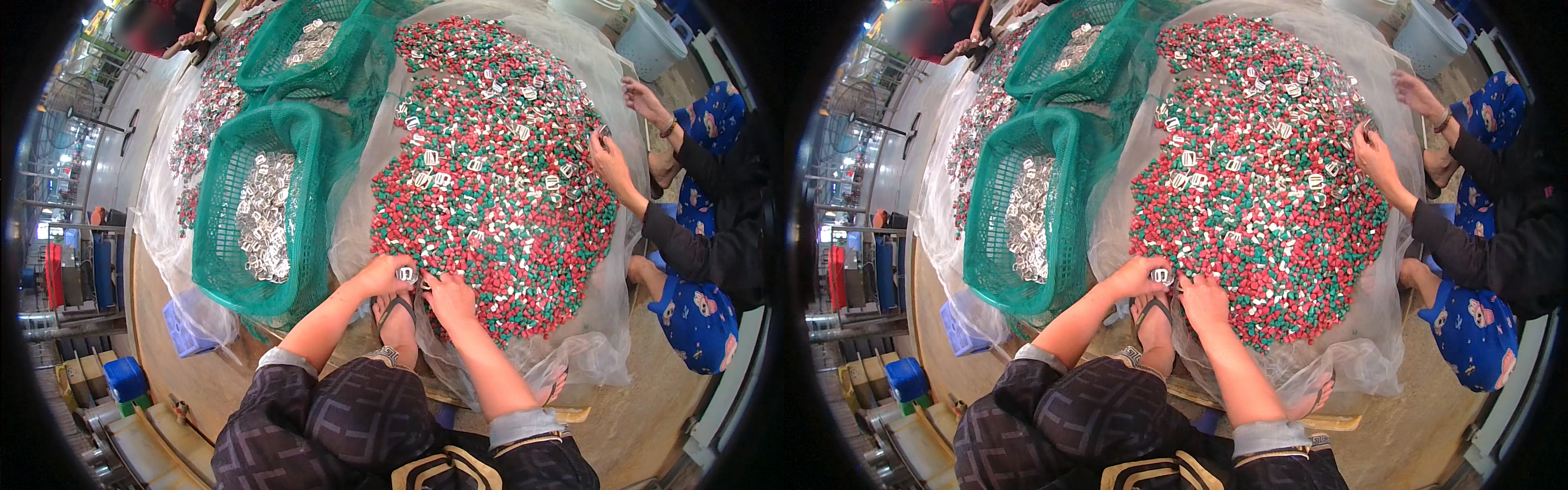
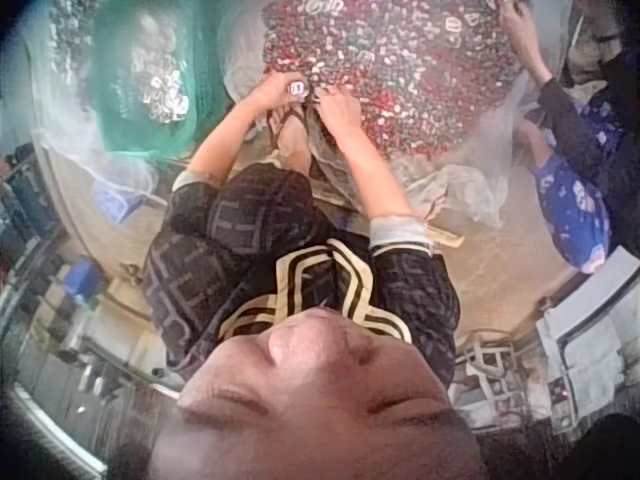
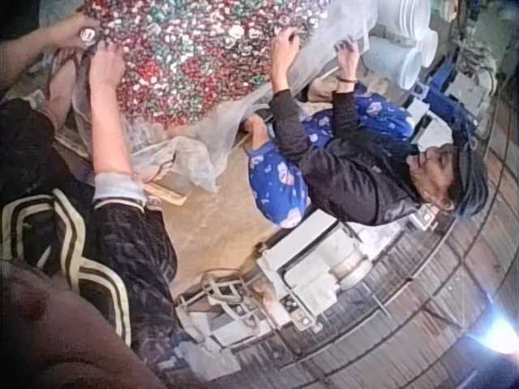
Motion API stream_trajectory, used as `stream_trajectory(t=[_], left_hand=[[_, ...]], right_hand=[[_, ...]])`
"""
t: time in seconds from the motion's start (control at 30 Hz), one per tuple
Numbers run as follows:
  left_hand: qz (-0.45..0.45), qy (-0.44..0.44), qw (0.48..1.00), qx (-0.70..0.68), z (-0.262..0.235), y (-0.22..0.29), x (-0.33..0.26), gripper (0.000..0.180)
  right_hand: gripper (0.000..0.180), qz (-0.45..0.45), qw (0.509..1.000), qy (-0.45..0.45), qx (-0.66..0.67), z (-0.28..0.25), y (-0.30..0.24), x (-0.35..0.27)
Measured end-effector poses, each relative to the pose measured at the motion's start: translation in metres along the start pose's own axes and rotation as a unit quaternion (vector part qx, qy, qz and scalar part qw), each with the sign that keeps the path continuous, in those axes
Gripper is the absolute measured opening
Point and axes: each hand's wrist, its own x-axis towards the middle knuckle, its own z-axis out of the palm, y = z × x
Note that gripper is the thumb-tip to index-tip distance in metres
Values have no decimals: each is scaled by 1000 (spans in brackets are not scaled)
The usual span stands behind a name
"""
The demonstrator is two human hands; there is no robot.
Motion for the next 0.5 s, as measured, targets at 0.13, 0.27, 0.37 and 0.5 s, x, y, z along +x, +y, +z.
stream_trajectory(t=[0.13, 0.27, 0.37, 0.5], left_hand=[[-33, 30, 974, -221, -7, -18, -2, 20], [-180, -39, 856, -483, -29, -8, -1, 7], [-166, -28, 806, -567, -32, 8, -2, 12], [-108, -29, 975, -190, -14, -7, -1, 22]], right_hand=[[12, 16, 999, 38, 29, -1, 1, 2], [14, 143, 946, 69, 284, -12, 16, 5], [13, 275, 724, -50, 630, -16, 39, 7], [11, 267, 532, -14, 803, -31, 43, 6]])
